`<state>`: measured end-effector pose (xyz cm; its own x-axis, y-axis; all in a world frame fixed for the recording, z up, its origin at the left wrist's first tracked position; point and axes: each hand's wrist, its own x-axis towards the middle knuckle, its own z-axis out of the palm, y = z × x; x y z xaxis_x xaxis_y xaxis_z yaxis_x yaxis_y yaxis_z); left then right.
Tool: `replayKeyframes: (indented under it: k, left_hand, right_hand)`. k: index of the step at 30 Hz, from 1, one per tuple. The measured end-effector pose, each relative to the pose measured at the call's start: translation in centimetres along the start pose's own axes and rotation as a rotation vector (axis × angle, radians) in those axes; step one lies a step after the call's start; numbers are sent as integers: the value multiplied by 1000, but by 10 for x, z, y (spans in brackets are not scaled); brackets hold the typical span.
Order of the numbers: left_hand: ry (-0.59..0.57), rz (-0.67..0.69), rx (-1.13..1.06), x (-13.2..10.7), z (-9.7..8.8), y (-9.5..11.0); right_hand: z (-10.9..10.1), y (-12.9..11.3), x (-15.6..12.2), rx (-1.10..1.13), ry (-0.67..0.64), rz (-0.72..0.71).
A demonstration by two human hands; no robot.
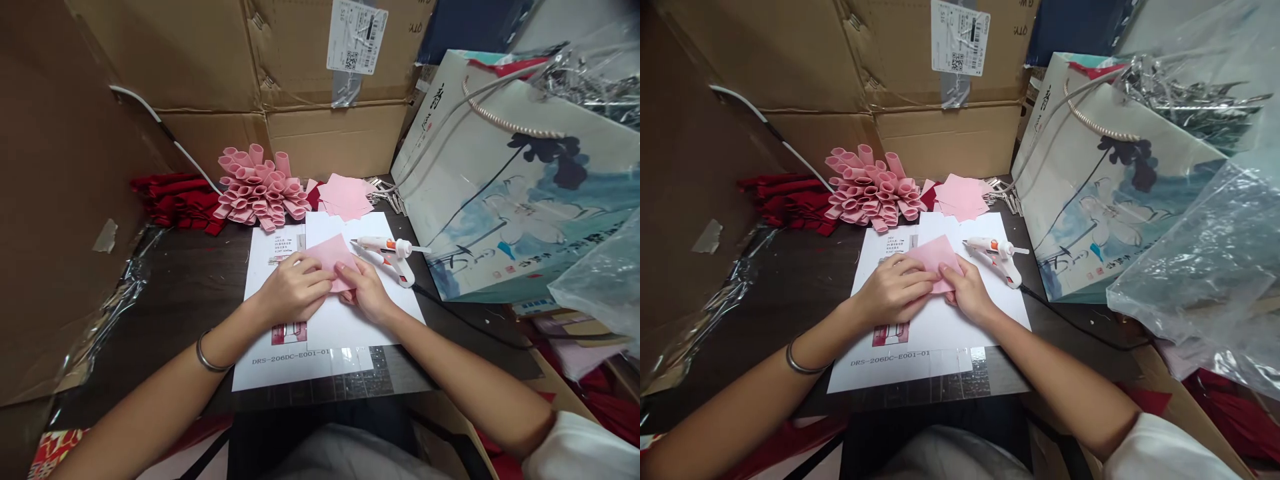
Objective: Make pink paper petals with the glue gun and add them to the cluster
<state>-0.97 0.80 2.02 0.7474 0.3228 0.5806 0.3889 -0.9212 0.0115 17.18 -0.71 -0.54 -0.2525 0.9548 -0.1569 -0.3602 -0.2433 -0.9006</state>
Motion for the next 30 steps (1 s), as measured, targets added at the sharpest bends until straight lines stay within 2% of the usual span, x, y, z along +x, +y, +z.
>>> replayKeyframes:
  k: [5, 7, 12, 18, 26, 30]
  left_hand:
    - [164, -275, -180, -9, -6, -10]
    - [173, -292, -156, -10, -8, -14]
    - [80, -244, -116, -11, 0, -18]
    - [138, -317, -209, -15, 11, -17]
    - [206, -471, -240, -19, 10, -15]
    - [227, -487, -240, -18, 10, -14]
  right_hand:
    - [1, 1, -1, -6, -4, -14]
    - [0, 1, -1, -15, -10, -31]
    - [-2, 0, -1, -39, -55, -49]
    - [2, -5, -8, -93, -22, -94]
    - [-3, -6, -15, -225, -79, -134]
    - [-3, -3, -20, -233, -103, -186]
